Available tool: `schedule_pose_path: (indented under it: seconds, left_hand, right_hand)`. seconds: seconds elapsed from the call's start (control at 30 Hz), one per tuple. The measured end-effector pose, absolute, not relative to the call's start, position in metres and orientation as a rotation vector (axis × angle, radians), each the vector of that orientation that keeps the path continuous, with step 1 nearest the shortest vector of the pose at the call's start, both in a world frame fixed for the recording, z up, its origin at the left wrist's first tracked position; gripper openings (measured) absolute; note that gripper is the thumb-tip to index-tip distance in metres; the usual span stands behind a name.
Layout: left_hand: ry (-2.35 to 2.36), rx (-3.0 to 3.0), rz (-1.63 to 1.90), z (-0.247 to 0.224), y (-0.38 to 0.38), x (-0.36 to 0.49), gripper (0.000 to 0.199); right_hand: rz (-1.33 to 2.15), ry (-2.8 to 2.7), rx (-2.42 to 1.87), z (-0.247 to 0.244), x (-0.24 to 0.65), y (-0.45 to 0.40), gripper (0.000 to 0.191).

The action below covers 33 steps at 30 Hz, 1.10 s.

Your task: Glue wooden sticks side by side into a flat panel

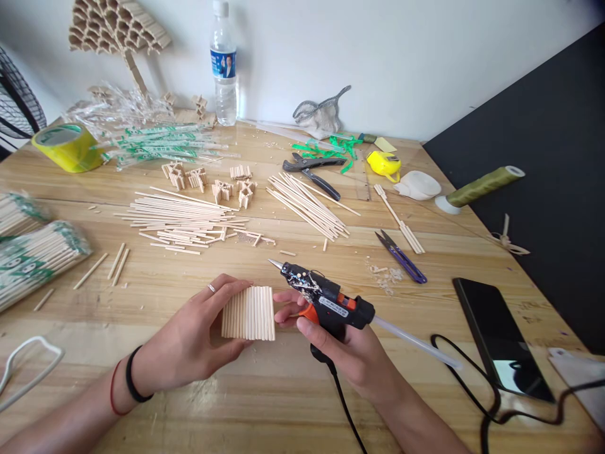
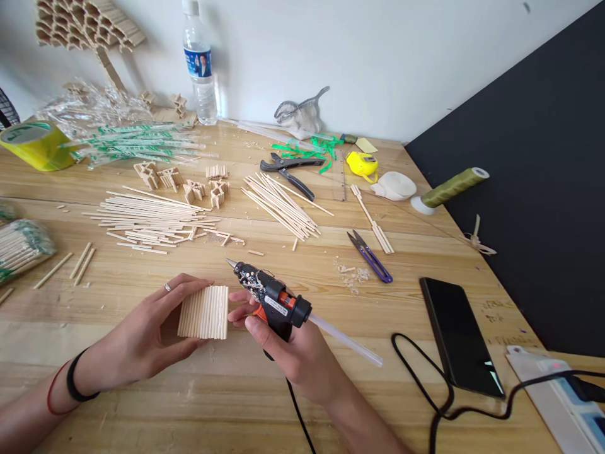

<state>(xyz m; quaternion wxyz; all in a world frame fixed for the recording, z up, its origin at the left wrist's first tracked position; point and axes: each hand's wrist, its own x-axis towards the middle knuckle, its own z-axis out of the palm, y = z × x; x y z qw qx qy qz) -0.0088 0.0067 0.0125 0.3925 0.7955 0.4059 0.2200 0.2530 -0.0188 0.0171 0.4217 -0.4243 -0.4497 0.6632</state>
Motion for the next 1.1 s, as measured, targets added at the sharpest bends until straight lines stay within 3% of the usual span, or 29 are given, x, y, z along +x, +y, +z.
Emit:
schedule_pose_path:
  seconds: [0.83, 1.1]
  left_hand:
    - [1.032, 1.981, 0.526, 0.015, 0.007, -0.008, 0.059]
    - [1.042, 1.993, 0.527, 0.014, 0.007, -0.01, 0.06]
  right_hand:
    - [1.604, -1.113, -1.15, 0.007, 0.256, -0.018, 0.022]
    - [1.493, -1.031, -1.32, 0.003, 0.253, -0.017, 0.033]
